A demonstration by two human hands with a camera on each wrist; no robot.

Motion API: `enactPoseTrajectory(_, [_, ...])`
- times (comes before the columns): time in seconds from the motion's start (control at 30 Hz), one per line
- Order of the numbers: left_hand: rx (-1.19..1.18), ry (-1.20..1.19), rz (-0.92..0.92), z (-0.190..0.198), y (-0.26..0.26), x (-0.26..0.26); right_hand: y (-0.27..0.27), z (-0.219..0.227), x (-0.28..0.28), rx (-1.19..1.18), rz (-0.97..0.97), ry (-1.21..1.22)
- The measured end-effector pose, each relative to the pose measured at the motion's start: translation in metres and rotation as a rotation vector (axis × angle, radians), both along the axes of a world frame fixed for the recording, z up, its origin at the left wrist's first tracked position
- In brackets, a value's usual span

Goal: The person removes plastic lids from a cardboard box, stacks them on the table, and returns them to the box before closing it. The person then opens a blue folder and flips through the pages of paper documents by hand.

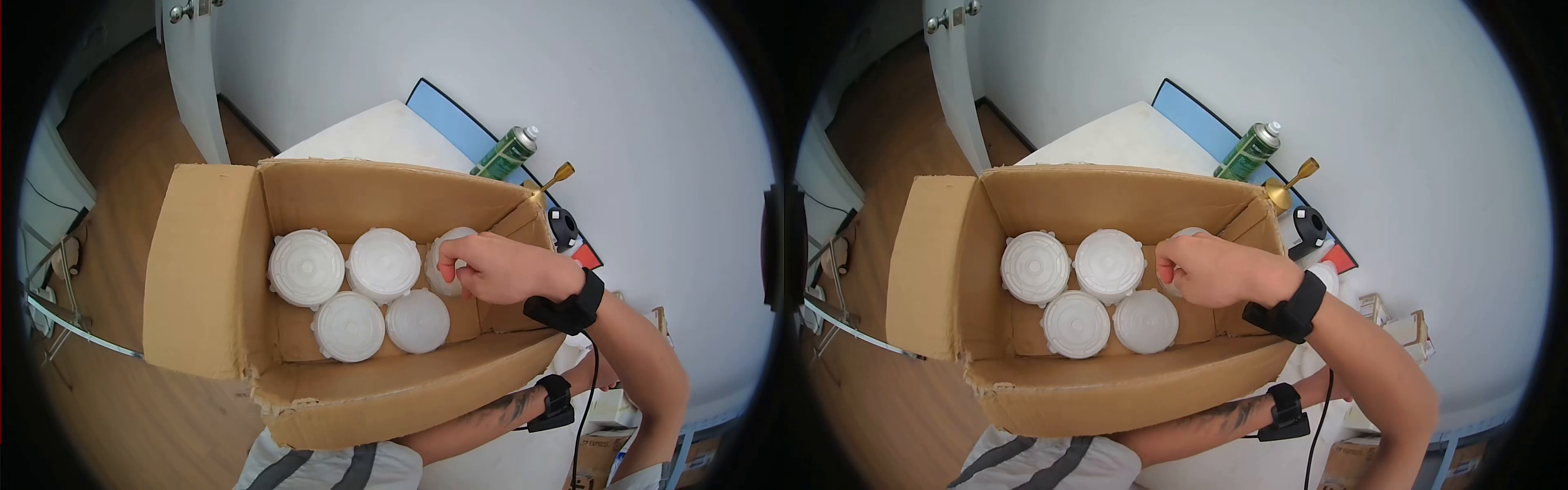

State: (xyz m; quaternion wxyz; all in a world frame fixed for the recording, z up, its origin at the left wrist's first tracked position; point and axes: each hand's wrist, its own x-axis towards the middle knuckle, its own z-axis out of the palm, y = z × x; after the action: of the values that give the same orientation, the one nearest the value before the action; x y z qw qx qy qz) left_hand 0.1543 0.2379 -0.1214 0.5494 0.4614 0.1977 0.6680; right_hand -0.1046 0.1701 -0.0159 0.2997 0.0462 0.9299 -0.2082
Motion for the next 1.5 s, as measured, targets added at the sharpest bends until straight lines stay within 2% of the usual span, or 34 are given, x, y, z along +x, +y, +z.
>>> enactPoseTrajectory(0.03, [0.001,-0.002,0.002,0.003,0.000,-0.006,0.005,-0.001,0.001,-0.063,-0.044,-0.007])
enactPoseTrajectory(0.1, [-0.014,0.145,-0.107,0.009,-0.002,-0.017,0.006,0.006,0.002,-0.125,-0.093,-0.012])
enactPoseTrajectory(0.17, [-0.042,0.066,-0.063,0.027,-0.019,-0.033,0.002,0.022,0.008,-0.377,-0.376,0.031])
enactPoseTrajectory(0.2, [-0.070,-0.015,-0.015,0.033,-0.026,-0.038,0.004,0.033,0.012,-0.378,-0.380,0.029])
enactPoseTrajectory(0.27, [-0.114,-0.004,-0.024,0.032,-0.019,-0.033,0.014,0.053,0.023,-0.403,-0.474,0.218])
enactPoseTrajectory(0.3, [-0.159,0.009,-0.031,0.030,-0.015,-0.030,0.020,0.054,0.026,-0.402,-0.476,0.218])
enactPoseTrajectory(0.37, [-0.118,-0.019,-0.004,0.022,-0.011,-0.025,0.024,0.057,0.032,-0.167,-0.423,0.233])
enactPoseTrajectory(0.4, [-0.077,-0.049,0.027,0.020,-0.010,-0.021,0.020,0.057,0.032,-0.165,-0.432,0.237])
enactPoseTrajectory(0.47, [-0.032,-0.047,-0.002,0.018,-0.013,-0.016,0.004,0.052,0.024,0.069,-0.184,0.203])
enactPoseTrajectory(0.5, [0.012,-0.047,-0.017,0.017,-0.014,-0.017,0.001,0.042,0.016,0.066,-0.092,0.204])
enactPoseTrajectory(0.53, [0.052,-0.046,-0.028,0.016,-0.017,-0.018,0.006,0.023,0.008,0.061,-0.093,0.207])
enactPoseTrajectory(0.57, [0.030,-0.295,-0.288,-0.002,0.001,-0.003,0.015,-0.001,0.000,0.099,0.080,0.252])
enactPoseTrajectory(0.6, [0.025,-0.289,-0.283,-0.005,-0.002,0.002,0.013,-0.009,-0.007,0.139,0.254,0.299])
enactPoseTrajectory(0.63, [0.062,-0.133,-0.102,-0.008,-0.005,0.005,0.014,-0.010,-0.007,0.137,0.261,0.307])
enactPoseTrajectory(0.67, [0.102,0.021,0.081,-0.009,-0.007,0.009,0.008,-0.005,-0.009,0.297,0.229,0.080])
enactPoseTrajectory(0.7, [0.254,0.085,0.322,-0.025,0.009,0.028,0.005,-0.001,-0.010,0.455,0.193,-0.151])
enactPoseTrajectory(0.73, [0.256,0.086,0.328,-0.033,0.023,0.036,0.006,-0.001,-0.009,0.457,0.198,-0.149])
enactPoseTrajectory(0.8, [0.656,0.653,1.055,-0.028,0.027,0.028,0.018,-0.003,-0.001,0.290,0.165,0.129])
enactPoseTrajectory(0.83, [0.657,0.650,1.051,-0.028,0.025,0.027,0.025,-0.005,0.003,0.201,0.212,0.271])
enactPoseTrajectory(0.9, [0.509,1.028,0.513,0.013,-0.027,-0.027,0.020,0.012,0.014,0.191,0.145,0.330])
enactPoseTrajectory(0.93, [0.511,1.025,0.505,0.012,-0.026,-0.024,0.016,0.024,0.019,0.187,0.091,0.391])
enactPoseTrajectory(1.0, [0.232,0.467,0.186,0.007,-0.014,-0.013,0.013,0.040,0.029,0.259,0.028,0.356])
enactPoseTrajectory(1.03, [0.235,0.467,0.189,0.005,-0.010,-0.006,0.009,0.048,0.032,0.278,0.022,0.041])
enactPoseTrajectory(1.07, [0.211,0.362,0.212,0.002,-0.009,0.002,0.006,0.051,0.036,0.291,0.013,-0.274])
enactPoseTrajectory(1.1, [0.185,0.257,0.228,-0.002,-0.008,0.010,0.004,0.044,0.037,0.289,0.008,-0.273])
enactPoseTrajectory(1.13, [0.184,0.258,0.219,-0.006,-0.005,0.018,0.002,0.031,0.037,0.196,0.056,-0.413])
enactPoseTrajectory(1.17, [0.368,0.173,0.485,-0.010,0.002,0.026,0.001,0.018,0.037,0.102,0.105,-0.553])
enactPoseTrajectory(1.2, [0.551,0.081,0.754,-0.015,0.007,0.033,0.001,0.008,0.037,0.103,0.102,-0.554])
enactPoseTrajectory(1.23, [0.552,0.082,0.758,-0.021,0.011,0.039,0.001,-0.002,0.036,0.053,0.109,-0.590])
enactPoseTrajectory(1.3, [0.315,0.174,0.284,-0.020,0.008,0.034,0.001,-0.012,0.036,0.036,0.128,-0.588])
enactPoseTrajectory(1.33, [0.322,0.177,0.297,-0.018,0.010,0.029,0.005,-0.016,0.039,0.048,0.139,-0.586])
enactPoseTrajectory(1.4, [0.354,0.186,0.329,-0.011,0.013,0.023,0.007,-0.015,0.040,0.278,0.250,-0.416])
enactPoseTrajectory(1.43, [0.367,0.189,0.340,-0.008,0.013,0.022,0.008,-0.011,0.040,0.283,0.251,-0.418])
enactPoseTrajectory(1.5, [0.387,0.197,0.350,-0.005,0.012,0.021,-0.001,0.009,0.035,0.271,0.100,-0.529])
